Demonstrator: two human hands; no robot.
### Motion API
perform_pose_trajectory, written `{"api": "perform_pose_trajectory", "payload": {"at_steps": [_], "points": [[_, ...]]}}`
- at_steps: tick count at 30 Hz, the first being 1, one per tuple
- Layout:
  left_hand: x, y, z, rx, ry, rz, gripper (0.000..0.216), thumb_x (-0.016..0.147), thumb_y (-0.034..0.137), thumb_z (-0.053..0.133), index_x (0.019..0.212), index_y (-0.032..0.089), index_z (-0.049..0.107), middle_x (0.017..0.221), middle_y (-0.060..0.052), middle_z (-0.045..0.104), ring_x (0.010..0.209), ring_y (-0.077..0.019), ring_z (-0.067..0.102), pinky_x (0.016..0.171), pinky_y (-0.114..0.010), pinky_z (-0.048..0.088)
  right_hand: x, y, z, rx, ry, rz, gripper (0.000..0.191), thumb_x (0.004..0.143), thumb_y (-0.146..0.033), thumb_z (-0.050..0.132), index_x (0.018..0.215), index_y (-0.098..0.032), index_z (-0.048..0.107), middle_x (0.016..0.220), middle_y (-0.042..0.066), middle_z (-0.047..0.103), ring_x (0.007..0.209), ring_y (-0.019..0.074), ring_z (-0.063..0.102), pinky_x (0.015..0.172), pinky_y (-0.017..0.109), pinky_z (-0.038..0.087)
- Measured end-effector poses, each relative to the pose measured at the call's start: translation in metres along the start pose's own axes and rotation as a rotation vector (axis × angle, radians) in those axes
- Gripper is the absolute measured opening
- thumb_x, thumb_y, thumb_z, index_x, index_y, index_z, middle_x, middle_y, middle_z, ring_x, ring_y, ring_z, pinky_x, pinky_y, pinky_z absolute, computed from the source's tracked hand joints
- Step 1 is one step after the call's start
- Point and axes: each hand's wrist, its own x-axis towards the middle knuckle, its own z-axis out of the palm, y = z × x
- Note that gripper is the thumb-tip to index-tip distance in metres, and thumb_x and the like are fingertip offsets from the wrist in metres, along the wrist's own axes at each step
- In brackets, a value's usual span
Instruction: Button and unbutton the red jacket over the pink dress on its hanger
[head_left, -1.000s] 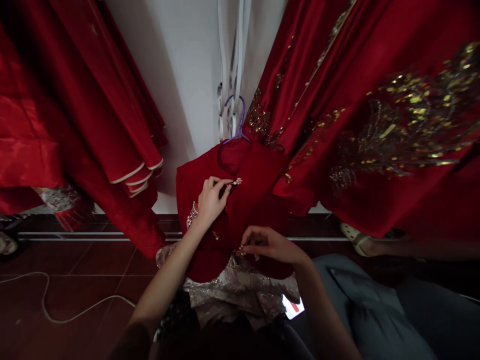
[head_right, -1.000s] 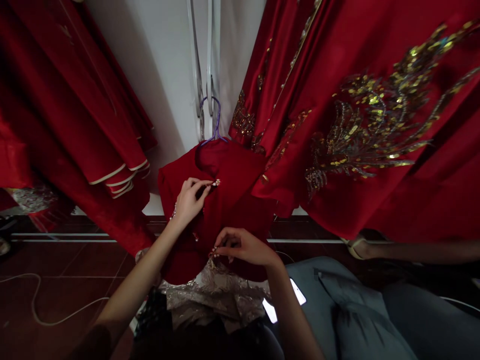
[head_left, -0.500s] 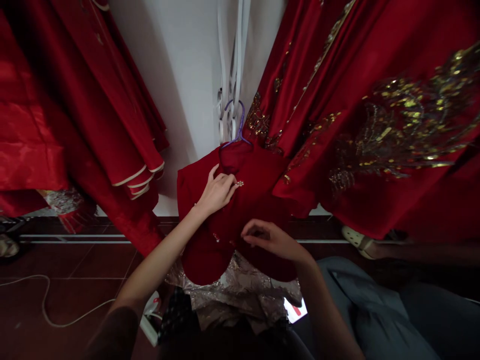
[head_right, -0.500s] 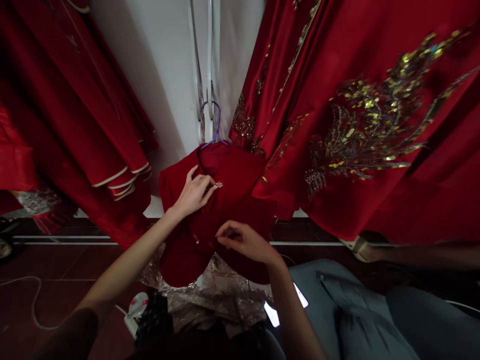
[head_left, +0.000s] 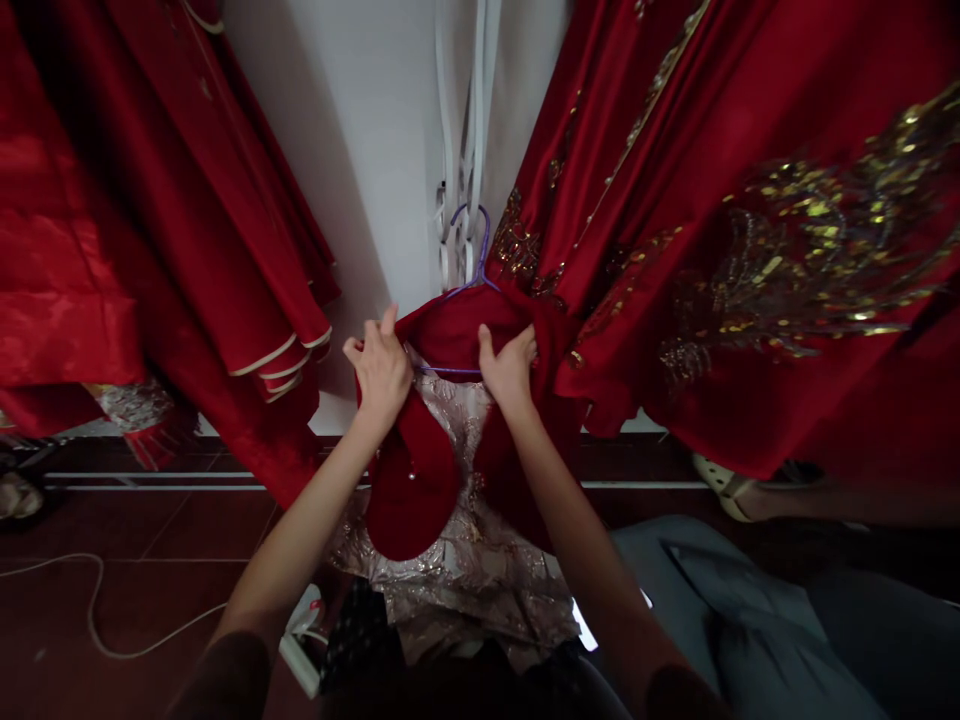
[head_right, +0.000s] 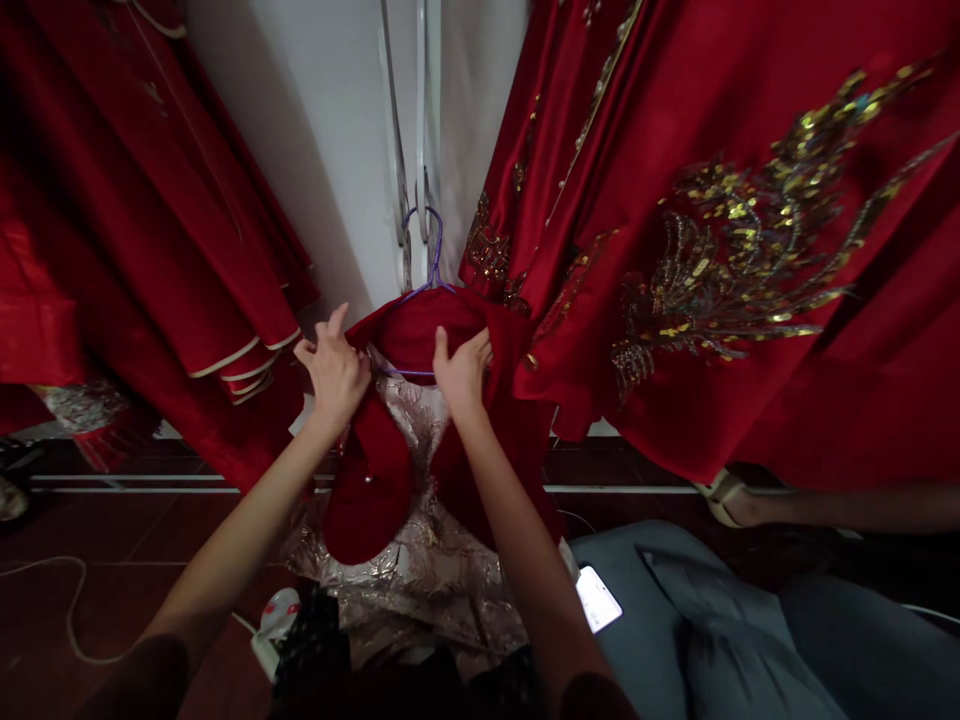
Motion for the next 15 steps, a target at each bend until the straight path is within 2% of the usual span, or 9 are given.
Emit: {"api": "perform_pose_trajectory", "payload": {"at_steps": [2, 4, 7, 10, 12, 13, 15], "points": [[0.008, -0.013, -0.002, 0.064, -0.015, -0.065, 0.064, 0.077, 0.014, 0.047, 0.138, 0.015, 0.03, 0.125, -0.021, 0.048, 0.11, -0.0343, 0.049, 0.089, -0.05, 0.034, 0.01, 0.014, -0.01, -0.139, 0.002, -0.037, 0.082, 0.084, -0.061, 0.041, 0.128, 0.008, 0.036, 0.132, 0.036, 0.04, 0.128, 0.0386, 0.037, 0.104, 0.053, 0.028], [0.016, -0.028, -0.001, 0.058, -0.052, -0.104, 0.059, 0.074, 0.017, 0.053, 0.132, 0.015, 0.041, 0.129, -0.021, 0.045, 0.112, -0.0357, 0.048, 0.088, -0.047, 0.037, 0.023, 0.026, -0.026, -0.262, -0.064, -0.04, 0.074, 0.085, -0.061, 0.04, 0.118, 0.005, 0.047, 0.12, 0.034, 0.051, 0.118, 0.0383, 0.048, 0.098, 0.05, 0.036], [0.026, -0.054, 0.007, -0.059, -0.194, -0.197, 0.04, 0.077, 0.027, 0.054, 0.115, 0.018, 0.055, 0.112, -0.016, 0.058, 0.097, -0.0311, 0.057, 0.081, -0.04, 0.044, 0.047, 0.036, -0.056, -0.408, -0.229, -0.02, 0.063, 0.086, -0.062, 0.036, 0.098, -0.005, 0.061, 0.097, 0.027, 0.063, 0.098, 0.0354, 0.06, 0.084, 0.044, 0.044], [0.034, -0.081, 0.018, -0.225, -0.26, -0.314, 0.032, 0.08, 0.033, 0.051, 0.108, 0.02, 0.059, 0.086, -0.008, 0.066, 0.08, -0.0252, 0.061, 0.077, -0.036, 0.046, 0.077, 0.038, -0.091, -0.503, -0.441, -0.124, 0.054, 0.085, -0.063, 0.039, 0.082, -0.014, 0.062, 0.079, 0.015, 0.065, 0.078, 0.0276, 0.062, 0.071, 0.037, 0.045], [0.039, -0.095, 0.023, -0.396, -0.247, -0.413, 0.028, 0.078, 0.03, 0.052, 0.102, 0.018, 0.061, 0.083, -0.006, 0.066, 0.078, -0.0221, 0.062, 0.078, -0.034, 0.047, 0.095, 0.035, -0.115, -0.517, -0.724, -0.246, 0.052, 0.078, -0.068, 0.048, 0.07, -0.017, 0.06, 0.067, 0.006, 0.061, 0.066, 0.0213, 0.059, 0.065, 0.032, 0.043], [0.04, -0.1, 0.025, -0.523, -0.266, -0.495, 0.026, 0.077, 0.028, 0.053, 0.098, 0.017, 0.062, 0.083, -0.006, 0.066, 0.077, -0.0206, 0.062, 0.078, -0.033, 0.048, 0.102, 0.033, -0.125, -0.497, -0.838, -0.255, 0.054, 0.075, -0.07, 0.049, 0.065, -0.018, 0.059, 0.061, 0.004, 0.059, 0.062, 0.0188, 0.056, 0.062, 0.03, 0.042], [0.037, -0.106, 0.028, -0.79, -0.382, -0.686, 0.021, 0.076, 0.025, 0.052, 0.091, 0.015, 0.063, 0.081, -0.006, 0.067, 0.072, -0.0189, 0.062, 0.075, -0.033, 0.05, 0.111, 0.031, -0.142, -0.415, -0.959, -0.221, 0.056, 0.07, -0.073, 0.053, 0.063, -0.018, 0.059, 0.056, 0.001, 0.055, 0.058, 0.0165, 0.053, 0.057, 0.028, 0.041]]}}
